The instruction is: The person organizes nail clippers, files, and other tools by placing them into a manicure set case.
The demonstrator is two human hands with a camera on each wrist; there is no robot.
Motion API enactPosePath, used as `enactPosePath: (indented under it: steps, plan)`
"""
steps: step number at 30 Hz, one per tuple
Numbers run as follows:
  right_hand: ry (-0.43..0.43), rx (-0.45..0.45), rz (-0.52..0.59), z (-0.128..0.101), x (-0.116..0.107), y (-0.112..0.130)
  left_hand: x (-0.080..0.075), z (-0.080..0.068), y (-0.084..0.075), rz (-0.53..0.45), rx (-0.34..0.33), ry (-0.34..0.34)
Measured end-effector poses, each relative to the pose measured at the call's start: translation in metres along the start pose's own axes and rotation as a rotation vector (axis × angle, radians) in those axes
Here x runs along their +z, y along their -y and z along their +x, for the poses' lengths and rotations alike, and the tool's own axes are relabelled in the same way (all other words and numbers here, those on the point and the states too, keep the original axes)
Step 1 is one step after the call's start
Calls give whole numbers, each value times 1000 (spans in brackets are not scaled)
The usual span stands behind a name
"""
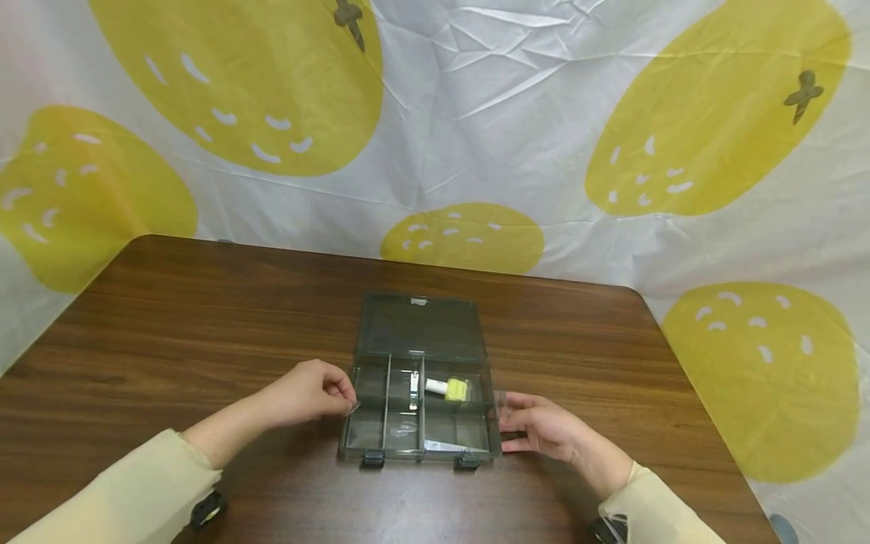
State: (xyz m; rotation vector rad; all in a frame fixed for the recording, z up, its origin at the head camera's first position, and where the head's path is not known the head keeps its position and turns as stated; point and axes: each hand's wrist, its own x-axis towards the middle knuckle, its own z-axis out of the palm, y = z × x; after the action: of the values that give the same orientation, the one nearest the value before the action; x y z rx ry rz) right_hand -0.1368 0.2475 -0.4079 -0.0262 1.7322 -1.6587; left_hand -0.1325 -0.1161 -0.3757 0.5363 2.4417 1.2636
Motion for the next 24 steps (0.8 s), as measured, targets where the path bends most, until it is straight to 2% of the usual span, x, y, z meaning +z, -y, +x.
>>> enactPosePath:
  steps: [7, 24]
  plan:
    - [4, 1, -6, 0, -1, -1, 9, 12, -10, 60, 72, 13]
    - [18, -10, 10, -1, 0, 0, 32, 28, -30, 94, 147, 81]
